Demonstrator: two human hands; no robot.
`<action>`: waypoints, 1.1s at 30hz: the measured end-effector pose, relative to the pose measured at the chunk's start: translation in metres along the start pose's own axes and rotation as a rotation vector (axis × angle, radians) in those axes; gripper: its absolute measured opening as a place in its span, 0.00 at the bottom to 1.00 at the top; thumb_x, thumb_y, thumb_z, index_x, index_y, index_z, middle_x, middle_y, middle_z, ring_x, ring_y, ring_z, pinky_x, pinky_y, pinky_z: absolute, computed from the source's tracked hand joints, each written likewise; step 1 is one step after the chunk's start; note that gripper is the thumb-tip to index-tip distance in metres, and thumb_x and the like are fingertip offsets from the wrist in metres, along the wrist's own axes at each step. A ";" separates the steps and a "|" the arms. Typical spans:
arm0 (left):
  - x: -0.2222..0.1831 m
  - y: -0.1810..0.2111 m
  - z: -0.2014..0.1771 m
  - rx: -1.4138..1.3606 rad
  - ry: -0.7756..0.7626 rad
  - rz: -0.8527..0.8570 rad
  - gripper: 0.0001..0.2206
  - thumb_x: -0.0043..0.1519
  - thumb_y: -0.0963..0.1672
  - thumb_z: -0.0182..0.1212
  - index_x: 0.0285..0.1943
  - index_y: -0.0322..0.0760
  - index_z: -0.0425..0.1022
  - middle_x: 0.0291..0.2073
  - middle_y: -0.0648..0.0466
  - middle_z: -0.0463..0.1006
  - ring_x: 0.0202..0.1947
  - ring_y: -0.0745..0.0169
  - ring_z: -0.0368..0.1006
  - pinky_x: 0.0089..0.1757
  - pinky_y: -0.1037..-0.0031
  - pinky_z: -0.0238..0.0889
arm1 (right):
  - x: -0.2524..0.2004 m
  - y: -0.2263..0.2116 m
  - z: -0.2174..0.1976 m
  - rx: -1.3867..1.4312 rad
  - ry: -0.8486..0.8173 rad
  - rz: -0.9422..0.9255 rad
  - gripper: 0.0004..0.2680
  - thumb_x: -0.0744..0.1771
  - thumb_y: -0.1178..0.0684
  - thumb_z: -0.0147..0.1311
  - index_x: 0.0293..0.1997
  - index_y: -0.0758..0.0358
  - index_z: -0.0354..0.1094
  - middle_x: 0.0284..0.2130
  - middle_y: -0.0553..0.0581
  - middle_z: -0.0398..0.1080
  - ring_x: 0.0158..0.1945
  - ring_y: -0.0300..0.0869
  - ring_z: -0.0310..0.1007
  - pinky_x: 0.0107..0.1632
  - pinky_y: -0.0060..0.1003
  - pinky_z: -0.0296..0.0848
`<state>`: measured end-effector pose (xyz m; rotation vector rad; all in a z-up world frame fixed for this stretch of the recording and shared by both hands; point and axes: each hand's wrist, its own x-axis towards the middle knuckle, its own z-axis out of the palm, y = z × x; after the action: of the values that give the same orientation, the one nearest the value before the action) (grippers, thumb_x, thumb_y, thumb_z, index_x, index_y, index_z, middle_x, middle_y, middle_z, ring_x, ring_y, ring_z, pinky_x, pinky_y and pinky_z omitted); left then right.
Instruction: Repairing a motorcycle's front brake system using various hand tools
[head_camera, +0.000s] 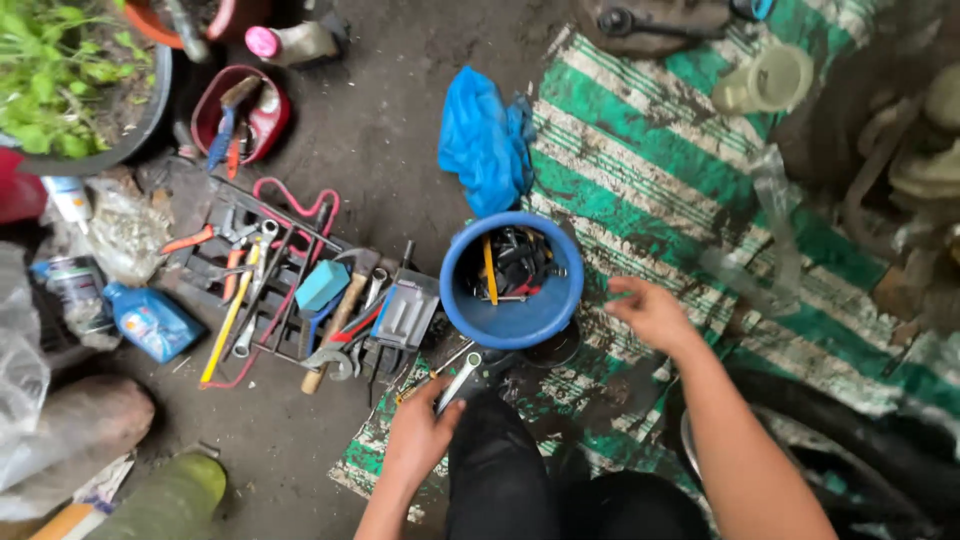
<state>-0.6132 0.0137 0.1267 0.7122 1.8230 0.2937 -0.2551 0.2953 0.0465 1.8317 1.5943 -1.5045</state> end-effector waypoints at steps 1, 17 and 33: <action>0.007 0.003 -0.003 -0.003 0.003 -0.005 0.22 0.62 0.50 0.68 0.66 0.45 0.82 0.59 0.50 0.88 0.59 0.44 0.83 0.58 0.62 0.71 | 0.016 -0.006 -0.019 -0.004 -0.006 -0.002 0.21 0.67 0.46 0.68 0.70 0.52 0.75 0.47 0.55 0.85 0.46 0.41 0.84 0.52 0.39 0.79; 0.176 0.155 0.117 0.016 0.071 -0.080 0.19 0.63 0.47 0.66 0.63 0.44 0.84 0.57 0.48 0.88 0.57 0.39 0.82 0.59 0.56 0.70 | 0.400 0.069 -0.234 0.650 0.138 0.142 0.09 0.65 0.46 0.69 0.49 0.49 0.79 0.32 0.54 0.77 0.39 0.46 0.81 0.31 0.43 0.68; 0.346 0.363 0.140 -0.024 -0.023 -0.248 0.12 0.64 0.54 0.71 0.49 0.50 0.84 0.41 0.47 0.85 0.49 0.36 0.84 0.49 0.50 0.77 | 0.544 -0.036 -0.281 -0.851 0.424 -0.514 0.09 0.69 0.41 0.67 0.54 0.28 0.84 0.50 0.34 0.78 0.54 0.39 0.82 0.55 0.37 0.82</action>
<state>-0.4409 0.4877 -0.0019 0.4641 1.8602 0.1429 -0.2273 0.8213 -0.2681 1.3202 2.5100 -0.3753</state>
